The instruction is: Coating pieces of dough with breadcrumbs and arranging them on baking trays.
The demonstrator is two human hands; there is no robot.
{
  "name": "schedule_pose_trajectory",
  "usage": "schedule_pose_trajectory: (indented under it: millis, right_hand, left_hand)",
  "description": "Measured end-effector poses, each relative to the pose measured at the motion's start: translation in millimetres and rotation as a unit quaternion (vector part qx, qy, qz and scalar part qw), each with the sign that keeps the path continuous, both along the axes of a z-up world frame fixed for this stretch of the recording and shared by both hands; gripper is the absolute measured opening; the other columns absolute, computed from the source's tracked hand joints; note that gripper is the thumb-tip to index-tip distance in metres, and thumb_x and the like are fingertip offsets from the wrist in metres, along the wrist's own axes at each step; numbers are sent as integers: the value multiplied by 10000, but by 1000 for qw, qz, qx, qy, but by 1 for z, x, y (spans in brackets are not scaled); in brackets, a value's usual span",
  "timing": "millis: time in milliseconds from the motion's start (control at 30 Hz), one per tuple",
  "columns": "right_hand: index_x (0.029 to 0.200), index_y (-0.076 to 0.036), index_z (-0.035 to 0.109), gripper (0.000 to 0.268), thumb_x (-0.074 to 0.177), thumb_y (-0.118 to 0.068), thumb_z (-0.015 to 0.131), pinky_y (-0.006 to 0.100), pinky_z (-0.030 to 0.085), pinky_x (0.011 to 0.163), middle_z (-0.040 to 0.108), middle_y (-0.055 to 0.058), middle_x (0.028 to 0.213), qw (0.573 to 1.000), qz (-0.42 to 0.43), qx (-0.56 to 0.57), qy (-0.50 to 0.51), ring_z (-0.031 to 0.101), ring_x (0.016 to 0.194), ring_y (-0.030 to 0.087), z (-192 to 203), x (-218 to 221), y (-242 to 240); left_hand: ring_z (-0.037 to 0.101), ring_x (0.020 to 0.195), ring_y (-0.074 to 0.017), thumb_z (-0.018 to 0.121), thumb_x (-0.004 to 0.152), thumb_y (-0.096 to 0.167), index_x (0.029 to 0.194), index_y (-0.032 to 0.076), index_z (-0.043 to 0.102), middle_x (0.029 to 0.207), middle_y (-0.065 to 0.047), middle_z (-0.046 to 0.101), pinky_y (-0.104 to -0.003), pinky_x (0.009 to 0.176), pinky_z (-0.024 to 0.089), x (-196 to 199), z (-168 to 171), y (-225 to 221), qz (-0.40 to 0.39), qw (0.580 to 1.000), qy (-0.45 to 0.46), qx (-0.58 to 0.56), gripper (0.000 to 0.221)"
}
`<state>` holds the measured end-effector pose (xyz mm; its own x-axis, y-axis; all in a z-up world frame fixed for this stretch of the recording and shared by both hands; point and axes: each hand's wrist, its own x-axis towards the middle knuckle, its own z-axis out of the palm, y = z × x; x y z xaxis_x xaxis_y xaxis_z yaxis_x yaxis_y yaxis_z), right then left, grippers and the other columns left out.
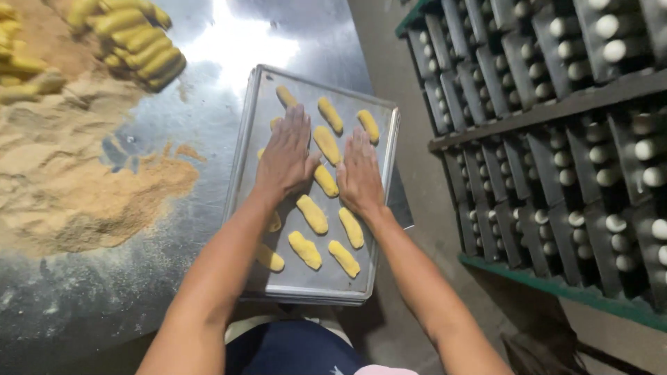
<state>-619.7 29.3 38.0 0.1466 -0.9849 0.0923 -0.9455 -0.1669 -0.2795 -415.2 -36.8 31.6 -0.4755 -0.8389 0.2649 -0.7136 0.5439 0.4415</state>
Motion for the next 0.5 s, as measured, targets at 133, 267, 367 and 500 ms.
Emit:
schedule_pose_trajectory:
  millis: [133, 267, 367, 500]
  right_hand:
    - [1576, 89, 279, 654, 1037, -252, 425, 519, 135, 1281, 178, 269, 1690, 1000, 2, -13, 5, 136, 1586, 413, -3, 1, -6]
    - [1573, 96, 269, 676, 1037, -282, 429, 515, 115, 1270, 175, 267, 1681, 1000, 8, -12, -25, 119, 1574, 411, 1, -10, 2]
    - [1593, 94, 252, 667, 1061, -286, 390, 505, 119, 1293, 189, 253, 1694, 993, 18, -68, -92, 133, 1595, 401, 17, -17, -29]
    - [1604, 55, 260, 640, 1090, -305, 385, 483, 146, 1318, 206, 245, 1692, 993, -15, -93, -71, 160, 1608, 401, 23, -20, -55]
  left_hand:
    - [190, 1571, -404, 470, 1049, 444, 1557, -96, 313, 1667, -274, 235, -520, 1272, 187, 1, 0, -4, -2, 1000, -2, -19, 758]
    - [186, 1561, -413, 483, 1032, 424, 1556, -105, 309, 1658, -288, 231, -519, 1262, 175, 2, -3, 2, -13, 1000, -1, -15, 765]
    - [175, 1565, -419, 498, 1027, 388, 1560, -109, 310, 1658, -298, 224, -514, 1268, 163, 1, 2, -29, -7, 999, 34, -36, 753]
    - [177, 1574, -404, 524, 1021, 383, 1545, -118, 315, 1667, -283, 227, -512, 1283, 156, -9, 2, -53, 19, 997, 29, -68, 754]
